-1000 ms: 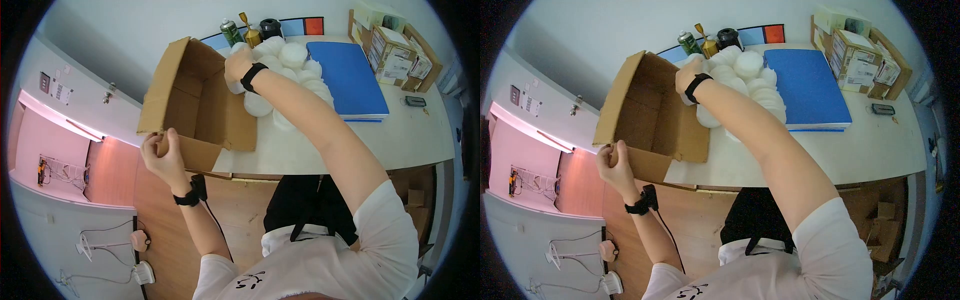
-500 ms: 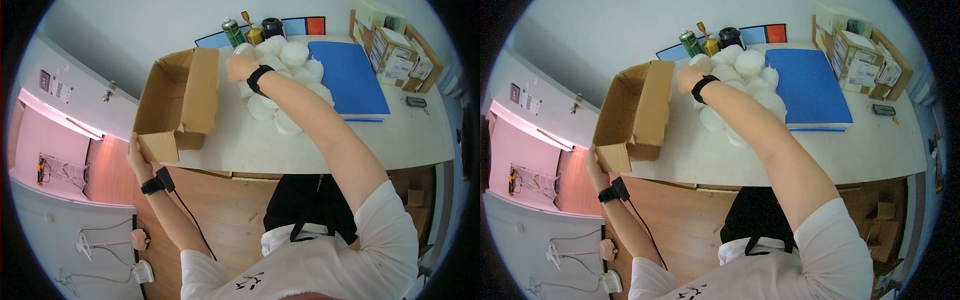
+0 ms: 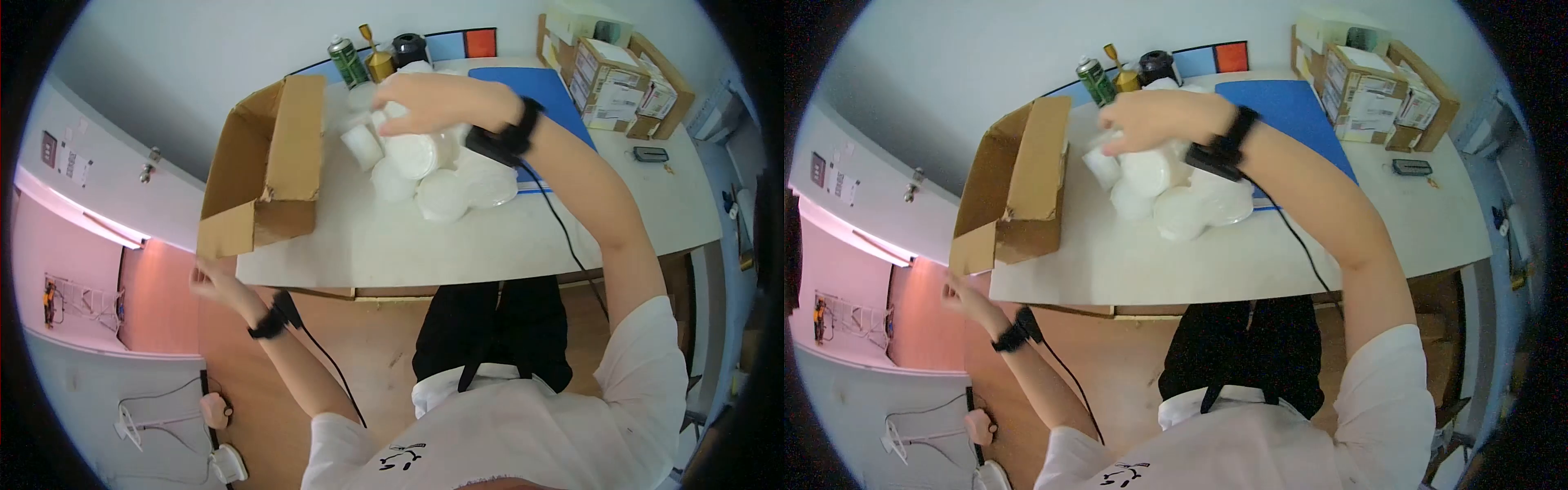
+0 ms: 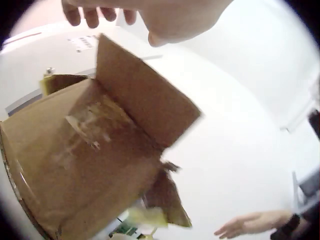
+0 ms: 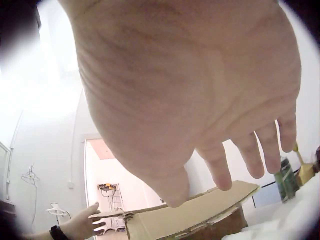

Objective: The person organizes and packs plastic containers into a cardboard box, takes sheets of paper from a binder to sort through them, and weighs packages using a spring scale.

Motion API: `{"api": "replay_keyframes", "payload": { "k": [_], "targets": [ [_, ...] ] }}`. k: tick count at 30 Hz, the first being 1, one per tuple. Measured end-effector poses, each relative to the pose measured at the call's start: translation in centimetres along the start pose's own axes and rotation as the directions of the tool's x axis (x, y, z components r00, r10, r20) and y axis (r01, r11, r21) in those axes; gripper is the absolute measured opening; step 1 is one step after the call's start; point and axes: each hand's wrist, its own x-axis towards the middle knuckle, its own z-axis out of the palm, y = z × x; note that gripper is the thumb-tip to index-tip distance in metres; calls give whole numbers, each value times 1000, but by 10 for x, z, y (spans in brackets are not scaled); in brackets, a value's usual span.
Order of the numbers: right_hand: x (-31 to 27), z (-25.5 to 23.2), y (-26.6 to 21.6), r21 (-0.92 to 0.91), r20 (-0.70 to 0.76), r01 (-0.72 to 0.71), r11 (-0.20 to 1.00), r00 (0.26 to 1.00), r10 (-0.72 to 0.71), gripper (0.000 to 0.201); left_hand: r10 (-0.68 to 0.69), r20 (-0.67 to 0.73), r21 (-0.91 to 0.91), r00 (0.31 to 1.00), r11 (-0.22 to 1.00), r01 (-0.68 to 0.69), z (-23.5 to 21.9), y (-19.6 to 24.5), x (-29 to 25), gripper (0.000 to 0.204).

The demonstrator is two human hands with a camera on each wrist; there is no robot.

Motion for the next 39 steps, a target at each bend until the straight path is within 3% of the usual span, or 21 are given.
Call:
{"api": "replay_keyframes", "payload": {
  "k": [1, 3, 5, 7, 9, 11, 15, 17, 19, 21, 22, 23, 24, 26, 28, 29, 30, 31, 34, 36, 39],
  "targets": [
    [-34, -7, 3, 32, -23, -2, 999, 1000, 3, 60, 129, -120, 73, 984, 990, -121, 6, 30, -35, 41],
    [-89, -1, 29, 8, -9, -74, 997, 997, 74, 74, 134, -128, -69, 983, 987, -143, 12, 50, -81, 35],
    [-144, 18, 30, -155, -35, -159, 975, 987, 155, 87, 451, 200, -125, 870, 892, -434, 17, 56, -118, 37],
    [-168, 48, 20, -126, -61, -161, 979, 986, 155, 93, 444, 628, -319, 639, 896, -309, 42, 80, -153, 58],
    [-178, 68, 20, -89, -99, -162, 983, 983, 153, 99, 458, 850, -362, 260, 866, -345, 80, 111, -173, 85],
    [-169, 82, 16, 147, -281, -209, 967, 928, 243, 100, 397, 914, -244, 81, 698, -673, 115, 120, -190, 108],
    [-133, 70, 39, 334, -323, -259, 906, 872, 368, 73, 395, 904, -146, 162, 642, -753, 192, 85, -190, 114],
    [-106, 67, 55, 336, -398, -224, 915, 847, 353, 65, 430, 859, -205, 277, 786, -583, 222, 71, -171, 112],
    [-80, 61, 69, 338, -463, -193, 921, 818, 341, 57, 387, 888, -196, 250, 809, -554, 238, 62, -155, 110],
    [-56, 52, 85, 689, -276, -192, 699, 822, 498, 58, 342, 912, -182, 227, 833, -523, 250, 57, -150, 108],
    [-46, 52, 99, 687, -280, -186, 702, 824, 493, 58, 339, 888, -182, 311, 880, -439, 253, 56, -150, 102],
    [-36, 57, 111, 719, -383, -145, 679, 733, 562, 57, 323, 861, -184, 393, 918, -350, 254, 53, -150, 96],
    [-28, 64, 123, 747, -468, -98, 657, 625, 625, 57, 319, 861, -177, 396, 918, -354, 254, 50, -151, 96],
    [-23, 78, 147, 715, -434, -177, 676, 646, 628, 60, 266, 798, -185, 541, 962, -200, 254, 43, -151, 88],
    [-22, 76, 143, 668, -400, -259, 697, 666, 630, 63, 263, 757, -209, 598, 965, -159, 254, 35, -151, 90],
    [-32, 73, 128, 430, -362, -475, 768, 689, 628, 67, 254, 716, -238, 651, 965, -114, 255, 30, -154, 91],
    [-41, 64, 111, 136, -314, -629, 765, 706, 635, 72, 236, 715, -228, 657, 969, -100, 256, 28, -154, 91],
    [-47, 54, 101, 124, -293, -631, 766, 714, 636, 72, 263, 721, -263, 641, 960, -99, 255, 29, -151, 91],
    [-57, 37, 83, 38, -283, -487, 873, 832, 477, 86, 256, 765, -311, 591, 950, -8, 247, 41, -154, 88],
    [-54, 43, 71, 7, -275, -213, 977, 939, 207, 92, 232, 808, -317, 542, 946, 66, 244, 46, -156, 86],
    [-36, 83, 52, -196, -355, -68, 978, 935, -6, 96, 239, 863, -340, 446, 927, 161, 244, 48, -159, 78]
  ]
}}
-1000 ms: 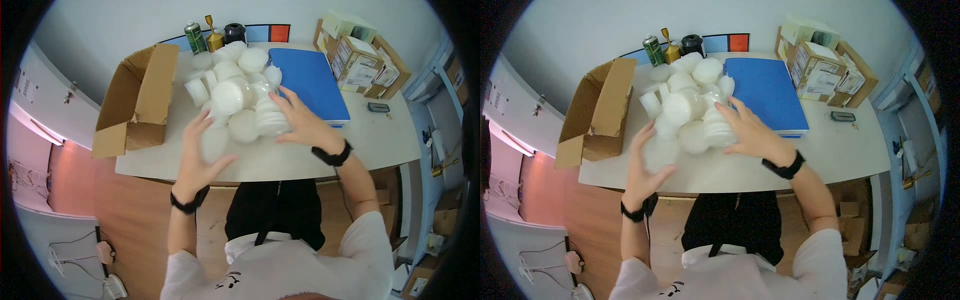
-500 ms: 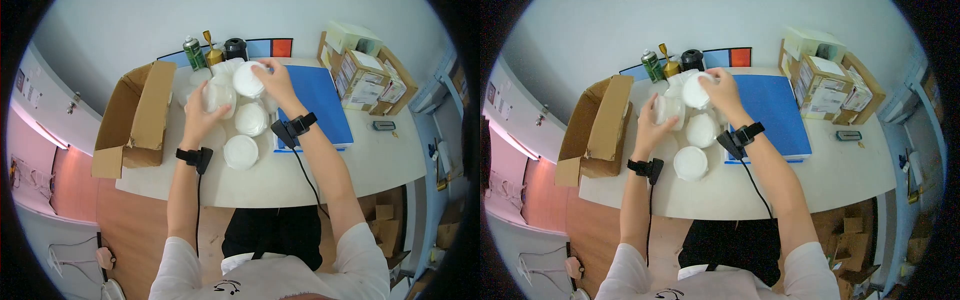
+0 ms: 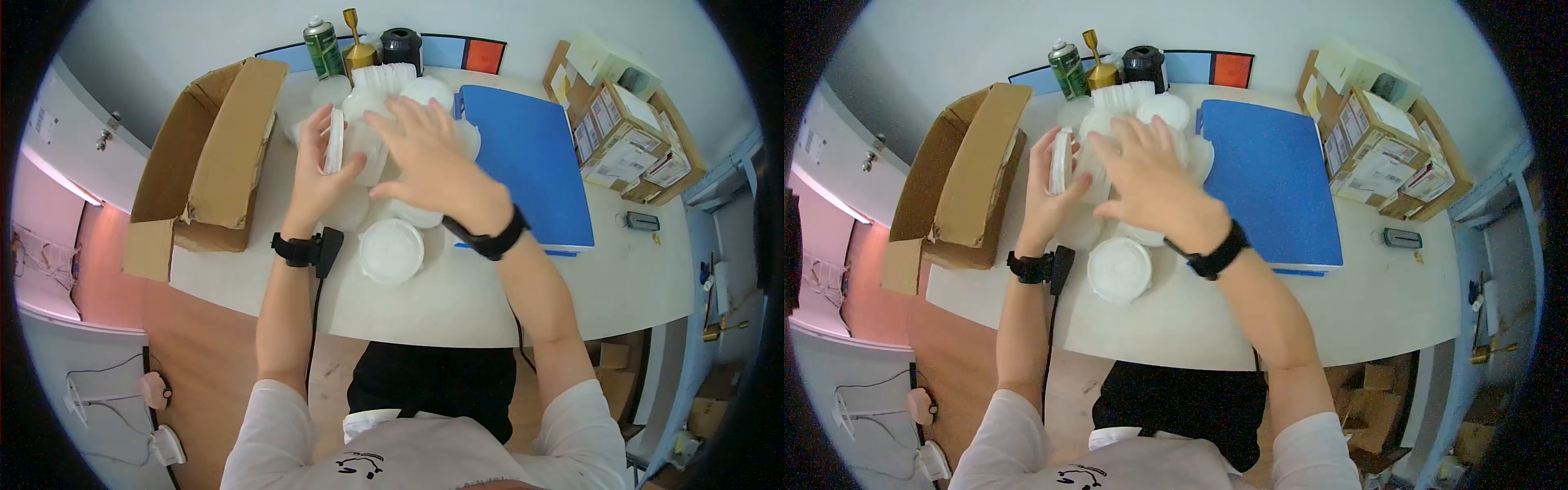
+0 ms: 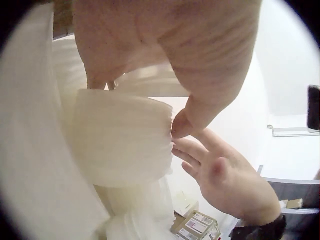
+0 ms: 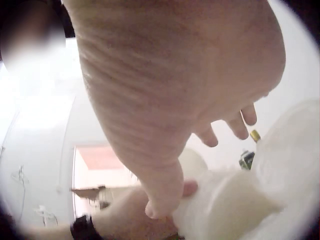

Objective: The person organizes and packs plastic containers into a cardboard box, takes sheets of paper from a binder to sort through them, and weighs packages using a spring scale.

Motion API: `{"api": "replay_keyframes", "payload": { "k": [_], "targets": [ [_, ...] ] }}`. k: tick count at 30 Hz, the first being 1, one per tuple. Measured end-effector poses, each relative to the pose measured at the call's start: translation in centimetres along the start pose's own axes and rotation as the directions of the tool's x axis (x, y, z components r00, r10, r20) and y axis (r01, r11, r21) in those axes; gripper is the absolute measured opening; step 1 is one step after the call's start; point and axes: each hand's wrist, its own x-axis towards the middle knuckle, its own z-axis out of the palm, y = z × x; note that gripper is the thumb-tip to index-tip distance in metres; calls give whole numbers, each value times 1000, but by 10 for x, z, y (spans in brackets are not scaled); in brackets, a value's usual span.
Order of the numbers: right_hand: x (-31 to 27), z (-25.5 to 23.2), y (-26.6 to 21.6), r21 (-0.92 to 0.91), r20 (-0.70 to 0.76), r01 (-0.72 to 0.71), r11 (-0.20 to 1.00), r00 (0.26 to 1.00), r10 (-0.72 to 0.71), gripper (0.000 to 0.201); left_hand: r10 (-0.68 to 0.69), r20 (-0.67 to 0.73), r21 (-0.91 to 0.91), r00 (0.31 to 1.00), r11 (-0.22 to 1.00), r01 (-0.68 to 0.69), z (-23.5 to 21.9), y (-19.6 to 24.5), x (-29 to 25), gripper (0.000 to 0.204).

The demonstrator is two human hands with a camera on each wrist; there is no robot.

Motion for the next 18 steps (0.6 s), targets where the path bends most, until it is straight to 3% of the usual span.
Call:
{"api": "replay_keyframes", "payload": {
  "k": [4, 6, 8, 10, 13, 16, 18],
  "targets": [
    [2, 28, -15, -48, 42, -29, 998, 999, 31, 91, -64, 21, -86, 998, 994, 66, -7, 1, -1, 76],
    [2, 24, -14, 24, 24, -8, 1000, 1000, 7, 86, -92, 38, -119, 995, 988, 95, -11, 0, -3, 78],
    [3, 11, -9, 83, 2, 11, 997, 1000, -11, 82, -170, 114, -482, 979, 852, 204, -13, -1, -2, 83],
    [4, -1, -2, 440, 47, 6, 898, 998, -30, 79, -144, 150, -460, 978, 865, 198, -14, -1, -5, 88],
    [7, -5, 7, 590, -19, 86, 802, 995, -93, 77, -92, 224, -421, 970, 889, 182, -15, -11, -6, 97],
    [10, -9, 13, 581, -73, 141, 802, 990, -122, 79, -92, 266, -415, 959, 887, 201, -15, -8, -7, 102],
    [10, -12, 16, 596, -10, 81, 799, 996, -93, 80, -115, 264, -437, 958, 871, 225, -14, -8, -8, 102]
  ]
}}
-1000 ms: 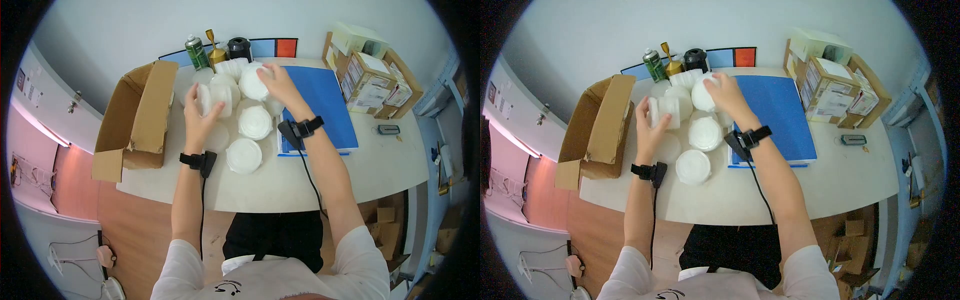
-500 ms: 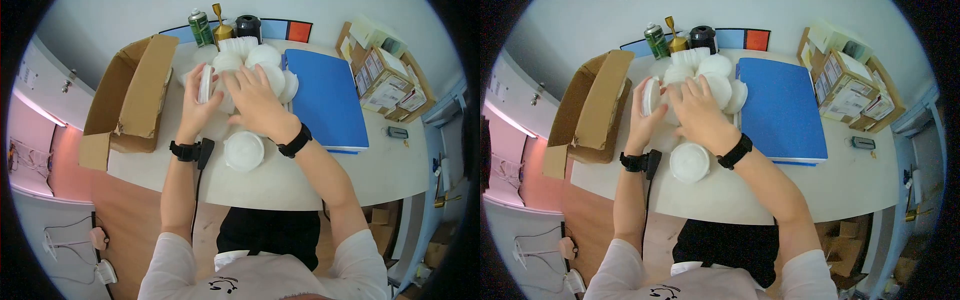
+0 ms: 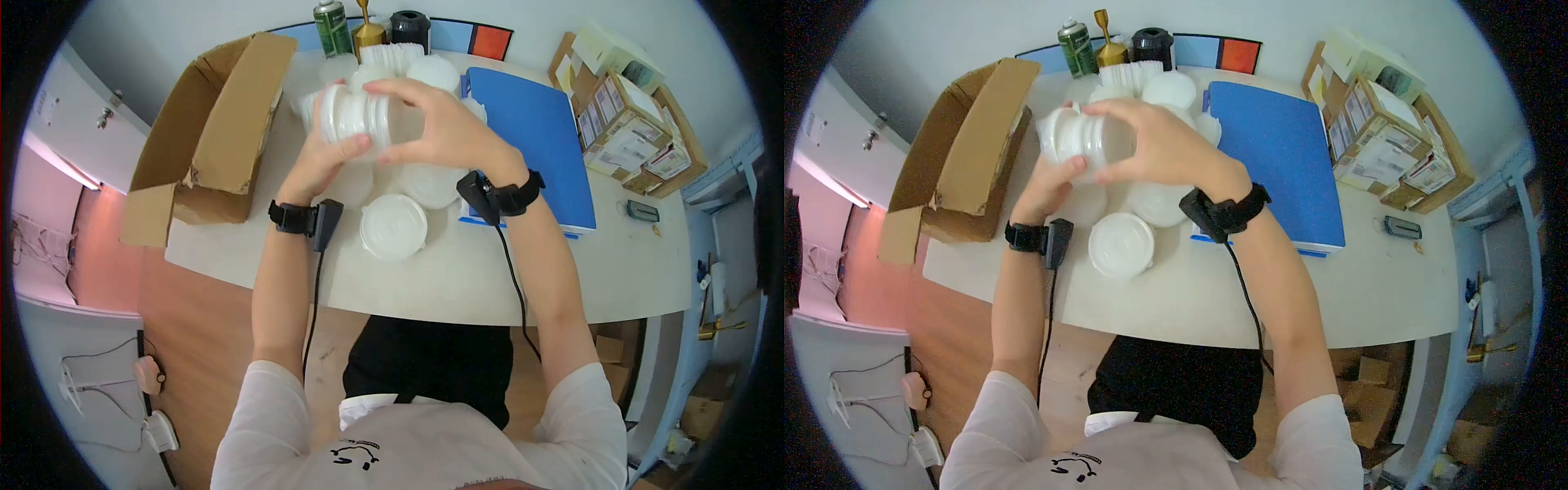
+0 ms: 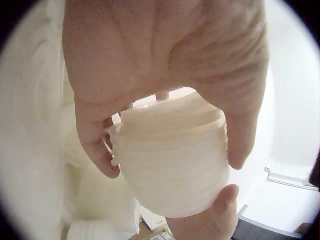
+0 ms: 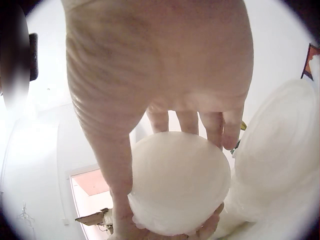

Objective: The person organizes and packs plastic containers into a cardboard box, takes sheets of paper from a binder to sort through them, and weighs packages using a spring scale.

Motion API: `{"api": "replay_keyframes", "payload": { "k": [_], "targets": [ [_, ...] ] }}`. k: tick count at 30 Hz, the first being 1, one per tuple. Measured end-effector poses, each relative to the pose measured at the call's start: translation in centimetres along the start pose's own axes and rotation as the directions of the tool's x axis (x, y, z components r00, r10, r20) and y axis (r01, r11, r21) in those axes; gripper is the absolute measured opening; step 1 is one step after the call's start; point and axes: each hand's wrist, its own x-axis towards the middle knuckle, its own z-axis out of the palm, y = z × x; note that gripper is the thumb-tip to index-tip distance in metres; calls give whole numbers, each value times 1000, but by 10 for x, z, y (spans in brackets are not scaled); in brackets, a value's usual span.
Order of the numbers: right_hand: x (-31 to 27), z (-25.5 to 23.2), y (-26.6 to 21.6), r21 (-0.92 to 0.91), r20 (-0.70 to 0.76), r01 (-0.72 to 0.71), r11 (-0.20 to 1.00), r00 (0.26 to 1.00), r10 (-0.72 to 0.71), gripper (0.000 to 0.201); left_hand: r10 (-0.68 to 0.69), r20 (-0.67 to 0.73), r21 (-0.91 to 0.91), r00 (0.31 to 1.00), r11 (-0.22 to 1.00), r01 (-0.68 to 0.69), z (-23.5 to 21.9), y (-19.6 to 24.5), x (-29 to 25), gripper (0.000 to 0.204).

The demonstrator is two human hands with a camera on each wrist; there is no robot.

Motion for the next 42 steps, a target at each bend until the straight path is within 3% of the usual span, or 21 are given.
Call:
{"api": "replay_keyframes", "payload": {
  "k": [3, 8, 10, 11, 13, 14, 16, 19, 23, 26, 28, 29, 31, 32, 34, 38, 40, 42],
  "targets": [
    [-3, -12, -4, 18, 18, -131, 991, 991, 131, 81, -14, -150, -96, 989, 995, -1, -4, -2, 1, 92],
    [-3, -9, -5, 140, 58, -286, 948, 958, 281, 79, -3, -229, -114, 973, 993, -24, -9, 0, 4, 87],
    [-3, 2, 8, -3, 93, -122, 993, 988, 121, 79, 47, -215, -32, 976, 998, -55, -9, 0, 3, 85],
    [-6, 7, 14, 2, 93, -125, 992, 988, 125, 79, 41, -215, -32, 976, 998, -49, -10, 1, 2, 85],
    [-2, 15, 16, -211, -38, -51, 976, 998, 44, 88, 84, -262, 36, 962, 996, -77, -8, 7, -1, 86],
    [-2, 20, 15, -214, -27, -45, 976, 999, 40, 88, 89, -270, 31, 959, 996, -83, -10, 8, -2, 86],
    [3, 27, -6, -162, -89, 60, 985, 993, -75, 94, 105, -98, 322, 990, 944, -69, -10, 10, -3, 90],
    [7, 23, -12, -119, 75, 8, 993, 997, 1, 98, 57, -75, 249, 996, 968, -36, 1, 15, -5, 93],
    [3, 16, -7, -60, 33, -24, 998, 999, 26, 99, 47, -129, 62, 991, 997, -40, -5, 16, -9, 96],
    [3, 9, -6, -65, 27, -130, 989, 991, 132, 97, 12, -118, -43, 993, 999, -17, -5, 20, -10, 96],
    [3, 13, 3, -260, 79, -82, 962, 991, 106, 97, 5, -140, -141, 990, 990, -25, -4, 18, -7, 96],
    [-1, 15, 7, -259, 78, -83, 962, 991, 106, 97, 4, -139, -139, 990, 990, -24, -6, 15, -6, 96],
    [-5, 25, 0, -515, -77, -50, 856, 997, 12, 95, 79, -154, 10, 985, 997, -78, -10, 8, -5, 98],
    [-3, 29, -2, -513, -83, -55, 857, 996, 14, 95, 75, -150, 13, 986, 997, -74, -12, 5, -5, 98],
    [4, 32, -12, -199, 4, 96, 975, 995, -97, 94, 109, -41, 172, 993, 980, -100, -12, 3, -6, 101],
    [5, 27, -17, -223, 43, -4, 975, 999, 14, 97, 37, -19, 239, 999, 971, -31, -7, 12, -7, 104],
    [2, 18, -16, -106, 4, -153, 982, 988, 154, 95, -85, -116, -28, 990, 996, 82, -4, 17, -9, 101],
    [1, 13, -14, -87, -22, -177, 980, 984, 175, 98, -74, -103, -79, 992, 995, 66, -2, 21, -9, 99]
  ]
}}
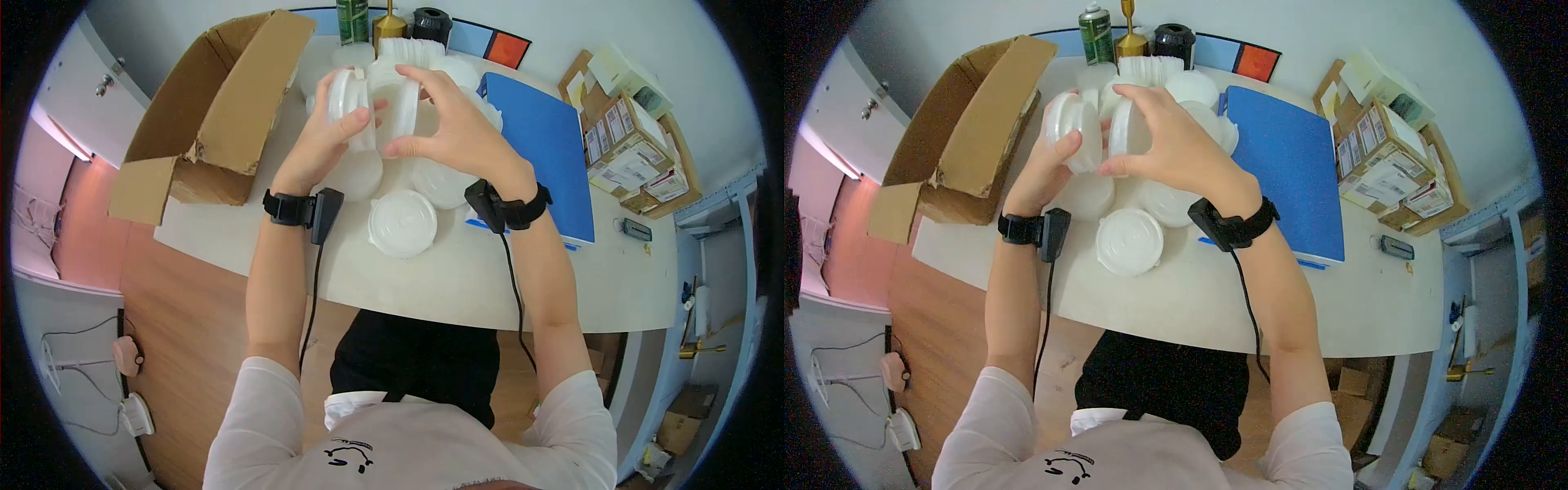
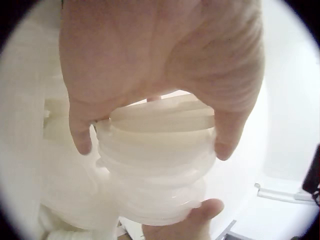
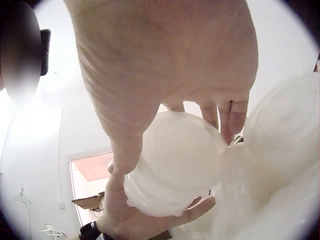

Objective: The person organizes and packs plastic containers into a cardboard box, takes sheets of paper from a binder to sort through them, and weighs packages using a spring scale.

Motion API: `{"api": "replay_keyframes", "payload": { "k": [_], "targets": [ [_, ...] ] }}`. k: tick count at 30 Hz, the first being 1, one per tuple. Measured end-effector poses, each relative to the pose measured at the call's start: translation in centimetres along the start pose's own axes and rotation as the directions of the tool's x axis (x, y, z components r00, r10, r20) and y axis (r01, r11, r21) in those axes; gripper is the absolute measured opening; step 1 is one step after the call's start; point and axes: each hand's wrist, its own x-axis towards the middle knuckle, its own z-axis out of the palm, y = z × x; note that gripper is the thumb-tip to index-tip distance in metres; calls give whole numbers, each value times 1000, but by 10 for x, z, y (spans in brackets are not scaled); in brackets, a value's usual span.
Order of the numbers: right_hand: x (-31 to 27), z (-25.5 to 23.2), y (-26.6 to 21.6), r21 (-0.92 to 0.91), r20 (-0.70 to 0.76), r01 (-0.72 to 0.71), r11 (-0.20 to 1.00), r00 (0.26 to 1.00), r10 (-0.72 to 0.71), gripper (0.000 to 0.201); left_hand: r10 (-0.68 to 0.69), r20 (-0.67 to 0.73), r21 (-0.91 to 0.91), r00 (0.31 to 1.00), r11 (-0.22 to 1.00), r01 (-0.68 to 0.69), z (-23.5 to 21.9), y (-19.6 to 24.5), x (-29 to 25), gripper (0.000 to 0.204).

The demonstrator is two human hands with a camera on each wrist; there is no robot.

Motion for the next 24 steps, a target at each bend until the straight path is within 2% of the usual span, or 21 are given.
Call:
{"api": "replay_keyframes", "payload": {
  "k": [2, 4, 8, 10, 11, 13, 14, 16, 19, 20, 22, 23, 24],
  "targets": [
    [1, 2, 5, 20, -25, -28, 999, 999, 29, 100, 6, 17, -54, 1000, 999, -5, -2, 2, 0, 98],
    [2, 8, 11, -337, 12, 119, 934, 992, -122, 105, 79, 20, -29, 997, 996, -79, -5, 2, 0, 97],
    [-3, 22, 0, -290, -79, 93, 953, 990, -121, 101, 94, 29, 103, 995, 990, -96, -2, 1, 0, 101],
    [-1, 24, -7, -179, -84, 260, 949, 957, -279, 98, 101, 78, 131, 992, 985, -111, 0, -2, -2, 102],
    [0, 24, -6, -177, -93, 255, 951, 957, -274, 98, 94, 83, 136, 992, 985, -105, -1, -5, -1, 102],
    [2, 24, -2, -115, 13, 209, 971, 978, -209, 95, 54, 91, 151, 994, 986, -67, -1, -7, 0, 102],
    [2, 23, 0, -111, 6, 204, 973, 979, -205, 95, 46, 95, 156, 994, 986, -61, -1, -8, 0, 102],
    [2, 20, 4, -64, 5, 204, 977, 979, -204, 94, 6, 17, 87, 1000, 996, -8, 1, -5, 1, 101],
    [1, 19, 7, -36, -14, 211, 977, 977, -211, 92, 32, 24, 134, 999, 990, -35, 3, -2, 0, 100],
    [-1, 19, 9, -31, -20, 204, 978, 979, -205, 92, 23, 26, 137, 999, 990, -26, 3, 0, -1, 100],
    [-2, 20, 14, -123, -63, 205, 971, 975, -214, 91, 40, -10, 285, 999, 958, -35, 3, 8, -3, 98],
    [-4, 22, 14, -114, -72, 202, 973, 975, -211, 91, 31, -9, 295, 999, 955, -27, 4, 10, -4, 98],
    [-6, 25, 13, -201, -91, 207, 958, 969, -228, 89, 79, 1, 359, 997, 930, -74, 6, 12, -4, 98]
  ]
}}
